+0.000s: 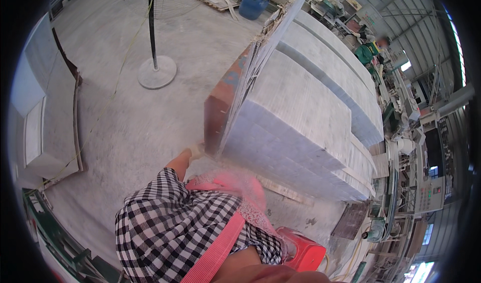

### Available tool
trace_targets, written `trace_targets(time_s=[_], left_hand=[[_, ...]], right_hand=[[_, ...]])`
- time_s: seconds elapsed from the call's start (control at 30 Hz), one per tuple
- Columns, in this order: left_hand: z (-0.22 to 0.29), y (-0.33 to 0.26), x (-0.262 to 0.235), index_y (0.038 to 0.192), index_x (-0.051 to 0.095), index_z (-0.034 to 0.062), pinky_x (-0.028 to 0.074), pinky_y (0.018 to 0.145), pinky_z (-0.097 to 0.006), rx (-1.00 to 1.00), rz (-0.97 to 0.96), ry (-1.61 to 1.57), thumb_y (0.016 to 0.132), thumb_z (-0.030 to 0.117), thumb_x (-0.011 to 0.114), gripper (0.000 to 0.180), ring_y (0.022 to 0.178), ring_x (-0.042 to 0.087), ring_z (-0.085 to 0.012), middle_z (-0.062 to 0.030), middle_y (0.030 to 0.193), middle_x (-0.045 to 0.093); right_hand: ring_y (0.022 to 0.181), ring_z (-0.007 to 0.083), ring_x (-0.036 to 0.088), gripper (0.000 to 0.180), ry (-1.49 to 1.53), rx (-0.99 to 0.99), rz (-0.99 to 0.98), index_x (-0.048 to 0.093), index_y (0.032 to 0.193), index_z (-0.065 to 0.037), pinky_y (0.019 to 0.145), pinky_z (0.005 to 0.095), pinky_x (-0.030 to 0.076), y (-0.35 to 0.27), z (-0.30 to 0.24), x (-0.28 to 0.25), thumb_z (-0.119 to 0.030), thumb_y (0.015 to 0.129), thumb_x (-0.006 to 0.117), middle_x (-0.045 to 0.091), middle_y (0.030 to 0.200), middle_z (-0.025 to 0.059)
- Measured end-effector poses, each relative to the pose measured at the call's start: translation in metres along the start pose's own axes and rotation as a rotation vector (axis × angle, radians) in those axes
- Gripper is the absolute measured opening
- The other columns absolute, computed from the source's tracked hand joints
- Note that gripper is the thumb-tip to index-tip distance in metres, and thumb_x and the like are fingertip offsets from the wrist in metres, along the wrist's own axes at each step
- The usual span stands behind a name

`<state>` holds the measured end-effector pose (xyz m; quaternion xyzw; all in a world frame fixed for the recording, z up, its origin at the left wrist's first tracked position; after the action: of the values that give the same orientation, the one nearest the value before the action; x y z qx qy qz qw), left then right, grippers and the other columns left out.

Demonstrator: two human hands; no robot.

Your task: The person picks up white rectangular plates from a stack, places them on a conveyor belt, and then stacks them again. The person repeats this cycle multiple times, handling the plates with gloved hands.

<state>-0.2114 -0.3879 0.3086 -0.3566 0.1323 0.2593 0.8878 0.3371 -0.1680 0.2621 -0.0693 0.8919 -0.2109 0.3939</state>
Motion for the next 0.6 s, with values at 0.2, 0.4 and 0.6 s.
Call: trace_targets(time_s=[0.2, 0.4, 0.6], left_hand=[[-0.042, 0.068, 0.035, 0.107, 0.071, -0.0008, 0.052, 0.077, -0.036, 0.082, -0.075, 0.126, 0.081, 0.045, 0.068, 0.053, 0.088, 0.068, -0.0208, -0.0128, 0.095, 0.073], [-0.052, 0.084, 0.038, 0.114, 0.064, -0.0040, 0.051, 0.072, -0.033, 0.154, -0.165, 0.025, 0.082, 0.051, 0.070, 0.064, 0.084, 0.065, -0.0190, -0.0107, 0.095, 0.070], [-0.025, 0.059, 0.026, 0.101, 0.065, 0.0026, 0.047, 0.066, -0.031, 0.101, -0.220, 0.144, 0.086, 0.046, 0.064, 0.046, 0.073, 0.058, -0.0168, -0.0063, 0.086, 0.066]], right_hand=[[0.118, 0.0325, 0.062, 0.051, -0.048, 0.064, 0.037, 0.058, 0.134, -0.005, 0.094, 0.0437, 0.050, -0.022, 0.043, -0.010, -0.039, 0.096, 0.053, 0.061, 0.134, 0.0201], [0.120, 0.0332, 0.061, 0.054, -0.288, 0.308, 0.122, 0.057, 0.135, -0.005, 0.096, 0.0452, 0.050, -0.072, 0.150, -0.016, -0.041, 0.095, 0.053, 0.060, 0.135, 0.0209], [0.111, 0.0340, 0.064, 0.040, -0.022, 0.216, 0.524, 0.064, 0.122, -0.001, 0.093, 0.0428, 0.051, -0.101, 0.199, 0.004, -0.030, 0.095, 0.057, 0.069, 0.117, 0.0191]])
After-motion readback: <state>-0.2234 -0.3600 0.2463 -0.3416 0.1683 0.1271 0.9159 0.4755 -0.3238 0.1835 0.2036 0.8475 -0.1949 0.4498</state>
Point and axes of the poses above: each hand's wrist, its own y-axis towards the middle knuckle, its own x-axis out of the palm, z = x × y, the point moved 7 cm from there along y, towards the middle knuckle
